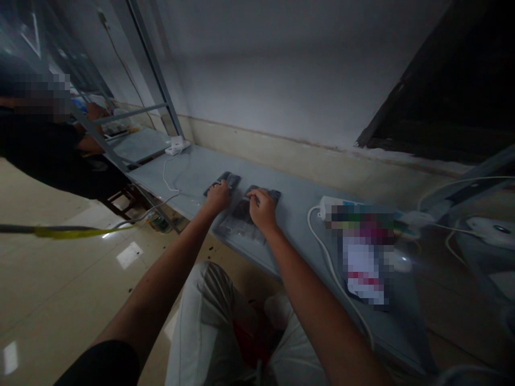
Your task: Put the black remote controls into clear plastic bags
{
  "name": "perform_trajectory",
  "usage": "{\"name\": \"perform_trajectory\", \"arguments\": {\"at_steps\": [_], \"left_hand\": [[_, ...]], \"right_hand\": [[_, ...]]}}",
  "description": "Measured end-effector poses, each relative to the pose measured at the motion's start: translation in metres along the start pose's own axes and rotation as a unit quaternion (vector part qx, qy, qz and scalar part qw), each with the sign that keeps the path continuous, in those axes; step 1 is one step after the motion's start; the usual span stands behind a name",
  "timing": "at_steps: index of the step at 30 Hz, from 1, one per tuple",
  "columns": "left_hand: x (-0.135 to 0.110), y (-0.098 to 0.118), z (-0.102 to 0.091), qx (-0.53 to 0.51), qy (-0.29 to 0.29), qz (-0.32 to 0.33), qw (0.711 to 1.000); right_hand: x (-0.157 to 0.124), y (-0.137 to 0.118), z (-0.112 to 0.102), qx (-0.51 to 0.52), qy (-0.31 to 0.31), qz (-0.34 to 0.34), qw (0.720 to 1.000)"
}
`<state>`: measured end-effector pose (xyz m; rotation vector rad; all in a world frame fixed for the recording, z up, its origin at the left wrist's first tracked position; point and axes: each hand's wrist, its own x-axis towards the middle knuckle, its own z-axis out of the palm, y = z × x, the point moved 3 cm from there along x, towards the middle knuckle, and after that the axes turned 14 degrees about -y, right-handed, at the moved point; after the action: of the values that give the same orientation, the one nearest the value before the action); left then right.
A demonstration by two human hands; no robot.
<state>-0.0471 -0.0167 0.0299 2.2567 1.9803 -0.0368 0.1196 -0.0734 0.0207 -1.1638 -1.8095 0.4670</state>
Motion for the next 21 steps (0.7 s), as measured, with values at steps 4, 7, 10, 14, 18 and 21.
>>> {"name": "perform_trajectory", "arguments": {"at_steps": [4,7,10,14,18,21], "left_hand": [[0.005,-0.009,-0.002,-0.087,-0.012,0.012,0.996],[0.006,-0.019,-0.003,-0.198,-0.026,0.002,0.980],[-0.001,-0.025,-0.006,-0.298,-0.007,0.011,0.955],[-0.018,-0.017,-0.011,-0.306,0.076,0.132,0.940],[-0.024,-0.014,0.000,-0.251,0.150,0.165,0.942],[-0.021,-0.016,0.013,-0.231,0.173,0.127,0.949]], "right_hand": [[0.011,-0.004,0.006,0.074,-0.015,-0.016,0.997],[0.029,0.003,0.023,0.136,-0.030,0.032,0.990],[0.046,0.015,0.042,0.217,0.003,0.153,0.964],[0.061,0.018,0.059,0.408,0.037,0.243,0.879],[0.073,0.002,0.058,0.546,0.023,0.183,0.817],[0.078,-0.005,0.051,0.569,0.031,0.174,0.803]]}}
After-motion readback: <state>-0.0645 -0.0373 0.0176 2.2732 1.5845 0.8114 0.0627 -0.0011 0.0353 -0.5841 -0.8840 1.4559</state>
